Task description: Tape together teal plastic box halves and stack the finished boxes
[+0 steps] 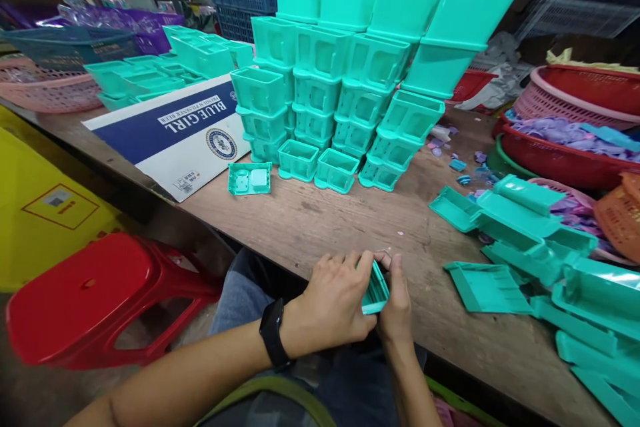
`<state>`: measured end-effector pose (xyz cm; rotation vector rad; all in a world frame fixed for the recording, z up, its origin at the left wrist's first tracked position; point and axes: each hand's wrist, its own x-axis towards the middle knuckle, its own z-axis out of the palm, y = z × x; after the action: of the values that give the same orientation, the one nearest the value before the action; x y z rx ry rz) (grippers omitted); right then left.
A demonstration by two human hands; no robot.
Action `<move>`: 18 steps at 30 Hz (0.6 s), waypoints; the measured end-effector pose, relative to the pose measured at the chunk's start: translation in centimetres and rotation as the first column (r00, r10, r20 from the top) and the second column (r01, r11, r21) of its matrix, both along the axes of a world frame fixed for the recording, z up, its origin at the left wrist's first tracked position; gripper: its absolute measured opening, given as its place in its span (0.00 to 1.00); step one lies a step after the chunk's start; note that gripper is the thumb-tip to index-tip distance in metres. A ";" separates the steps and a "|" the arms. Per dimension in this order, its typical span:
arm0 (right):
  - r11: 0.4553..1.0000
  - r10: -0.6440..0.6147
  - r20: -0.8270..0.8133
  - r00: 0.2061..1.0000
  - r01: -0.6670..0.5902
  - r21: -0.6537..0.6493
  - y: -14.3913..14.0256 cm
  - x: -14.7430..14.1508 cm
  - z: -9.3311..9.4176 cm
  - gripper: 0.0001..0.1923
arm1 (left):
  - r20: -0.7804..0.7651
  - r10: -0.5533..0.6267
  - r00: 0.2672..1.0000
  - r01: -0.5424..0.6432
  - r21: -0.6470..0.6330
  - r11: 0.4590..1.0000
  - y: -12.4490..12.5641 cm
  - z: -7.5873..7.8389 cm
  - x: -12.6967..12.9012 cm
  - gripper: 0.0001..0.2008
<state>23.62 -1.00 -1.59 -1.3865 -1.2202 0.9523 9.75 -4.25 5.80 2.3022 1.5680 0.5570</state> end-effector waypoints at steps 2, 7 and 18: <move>0.999 -0.048 0.040 0.998 0.047 0.011 -0.1 0.2 -0.6 0.38 | -0.009 -0.009 1.000 0.009 0.018 1.000 0.0 0.0 0.0 0.26; 0.991 -0.135 0.140 0.981 0.131 0.037 -0.2 0.6 -1.2 0.36 | -0.033 -0.036 0.999 0.038 0.037 0.999 -0.1 0.0 0.0 0.26; 0.998 -0.051 0.121 0.991 0.054 -0.017 -0.1 0.0 -0.2 0.37 | -0.004 -0.057 0.998 0.056 -0.145 0.988 -0.1 0.8 -1.3 0.36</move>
<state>23.60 -1.07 -1.75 -1.5030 -1.2597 0.8570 8.42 -4.31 6.58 2.2355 1.4894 0.4064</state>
